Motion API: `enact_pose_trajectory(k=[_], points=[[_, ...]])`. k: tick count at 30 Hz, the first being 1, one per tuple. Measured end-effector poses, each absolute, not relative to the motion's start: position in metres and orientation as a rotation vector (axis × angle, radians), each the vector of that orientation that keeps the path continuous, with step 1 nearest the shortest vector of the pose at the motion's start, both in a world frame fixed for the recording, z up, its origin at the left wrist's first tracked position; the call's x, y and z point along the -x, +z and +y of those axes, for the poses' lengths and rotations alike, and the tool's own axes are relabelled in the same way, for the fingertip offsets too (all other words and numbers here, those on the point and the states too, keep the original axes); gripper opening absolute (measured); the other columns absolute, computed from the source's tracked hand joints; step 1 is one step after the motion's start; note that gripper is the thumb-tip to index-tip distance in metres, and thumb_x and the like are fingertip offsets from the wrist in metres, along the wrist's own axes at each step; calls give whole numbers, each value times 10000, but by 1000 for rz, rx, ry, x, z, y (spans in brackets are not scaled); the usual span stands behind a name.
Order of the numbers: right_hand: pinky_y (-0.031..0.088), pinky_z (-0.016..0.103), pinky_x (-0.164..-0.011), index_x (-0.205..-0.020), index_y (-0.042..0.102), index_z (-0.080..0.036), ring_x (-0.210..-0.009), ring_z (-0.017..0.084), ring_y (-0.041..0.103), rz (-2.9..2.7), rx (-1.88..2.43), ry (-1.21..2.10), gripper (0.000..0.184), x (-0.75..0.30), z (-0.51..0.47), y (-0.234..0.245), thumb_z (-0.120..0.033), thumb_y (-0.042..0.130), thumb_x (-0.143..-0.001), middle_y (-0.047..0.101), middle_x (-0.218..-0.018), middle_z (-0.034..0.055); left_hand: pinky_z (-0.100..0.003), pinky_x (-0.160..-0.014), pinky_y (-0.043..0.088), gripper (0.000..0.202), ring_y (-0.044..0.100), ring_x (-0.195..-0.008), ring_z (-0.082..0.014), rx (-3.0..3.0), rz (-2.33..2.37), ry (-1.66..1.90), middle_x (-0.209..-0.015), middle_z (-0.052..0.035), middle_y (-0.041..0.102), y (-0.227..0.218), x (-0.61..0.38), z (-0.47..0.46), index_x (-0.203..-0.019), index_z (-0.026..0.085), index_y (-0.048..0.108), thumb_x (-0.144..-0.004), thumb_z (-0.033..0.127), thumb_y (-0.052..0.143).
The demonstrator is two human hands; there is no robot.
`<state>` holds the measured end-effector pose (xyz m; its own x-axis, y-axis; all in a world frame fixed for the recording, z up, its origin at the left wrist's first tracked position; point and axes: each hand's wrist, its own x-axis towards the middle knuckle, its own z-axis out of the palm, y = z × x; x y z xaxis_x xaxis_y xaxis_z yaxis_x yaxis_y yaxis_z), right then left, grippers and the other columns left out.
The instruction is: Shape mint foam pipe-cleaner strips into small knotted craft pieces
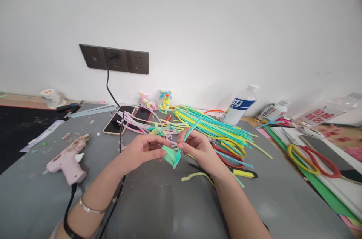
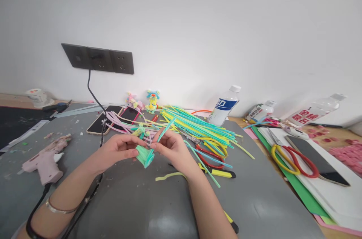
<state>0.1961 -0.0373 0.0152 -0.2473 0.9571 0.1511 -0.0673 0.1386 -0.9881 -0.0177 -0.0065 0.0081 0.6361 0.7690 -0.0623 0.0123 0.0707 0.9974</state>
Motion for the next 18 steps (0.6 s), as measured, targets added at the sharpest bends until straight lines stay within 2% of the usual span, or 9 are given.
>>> enact_pose_trajectory(k=[5, 12, 18], points=[[391, 240, -550, -711, 571, -190, -587, 115, 457, -1417, 917, 1286, 335, -193, -37, 17, -454, 769, -770, 515, -660, -23, -296, -792, 531, 237, 658, -916, -201, -1352, 661, 669, -974, -75, 717, 8, 19, -6, -1006, 181, 741, -792, 281, 756], [369, 235, -510, -673, 558, -193, -532, 105, 445, -1310, 903, 1311, 352, -191, -33, 10, -456, 780, -748, 521, -626, -30, -235, -689, 555, 194, 644, -808, -141, -1118, 625, 732, -945, -56, 687, 12, 16, -9, -841, 158, 692, -755, 291, 805], [426, 248, -520, -674, 567, -197, -517, 111, 478, -1242, 907, 1235, 346, -192, -29, 4, -460, 784, -736, 544, -607, -29, -179, -646, 577, 211, 653, -737, -96, -908, 588, 791, -918, -10, 697, 12, 14, -8, -786, 158, 649, -731, 251, 830]])
